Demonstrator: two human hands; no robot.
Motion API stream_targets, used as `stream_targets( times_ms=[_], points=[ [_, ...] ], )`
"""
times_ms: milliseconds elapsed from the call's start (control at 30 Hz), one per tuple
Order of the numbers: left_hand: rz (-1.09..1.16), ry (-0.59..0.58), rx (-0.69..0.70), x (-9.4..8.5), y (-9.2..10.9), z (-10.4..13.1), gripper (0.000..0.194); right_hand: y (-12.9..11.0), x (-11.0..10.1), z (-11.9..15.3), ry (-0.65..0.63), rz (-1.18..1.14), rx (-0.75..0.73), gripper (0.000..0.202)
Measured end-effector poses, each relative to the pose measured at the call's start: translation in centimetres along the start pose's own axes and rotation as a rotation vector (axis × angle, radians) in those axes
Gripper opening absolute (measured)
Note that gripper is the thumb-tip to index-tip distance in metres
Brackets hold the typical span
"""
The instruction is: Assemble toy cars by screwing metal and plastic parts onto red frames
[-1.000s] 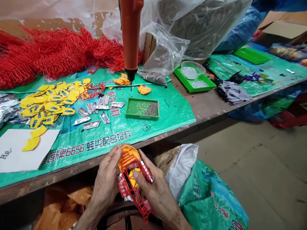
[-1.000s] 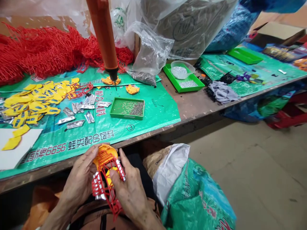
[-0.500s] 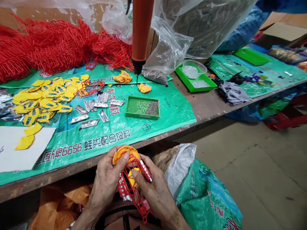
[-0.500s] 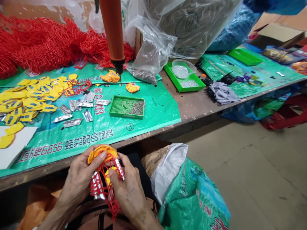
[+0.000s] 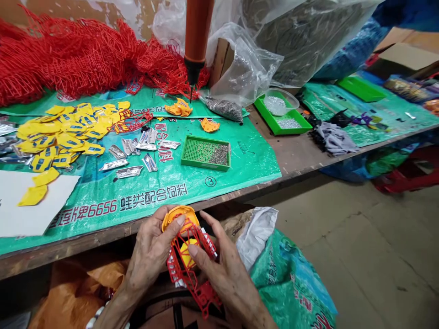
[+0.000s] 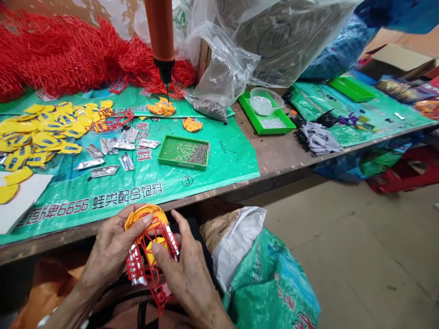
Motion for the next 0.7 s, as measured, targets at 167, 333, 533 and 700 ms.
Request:
stream_targets(
  times_ms=[167, 333, 533, 700],
  points=[
    [0.053, 0.001, -0.025, -0.2, -0.1, 0.1, 0.035, -2.6, -1.1, 0.5, 0.092, 0.296, -0.223, 0.042],
    [-0.003, 0.005, 0.032, -0.4, 0.4, -0.2, 0.036, -7.6, 0.6, 1.9, 0.222, 0.683, -0.754, 0.031],
    [-0.037, 0.058, 0.109, -1.1, 1.1, -0.3, 0.034, -8.4, 3.4, 1.4, 0.199, 0.987, -0.9, 0.032],
    [0.088, 0.085, 0.087, -1.4, 0.8, -0.3, 0.033, -8.0, 3.8, 0.8, 0.181, 1.01, -0.858, 0.032]
  ],
)
Point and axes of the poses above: each hand's wrist, its own z-axis away from the middle knuckle, its own x-axis out of the palm, y = z × x, the point moved 7 cm from there along -z, towards the middle knuckle, and after that the axes turned 2 degrees about -z, right-handed, at the moved point
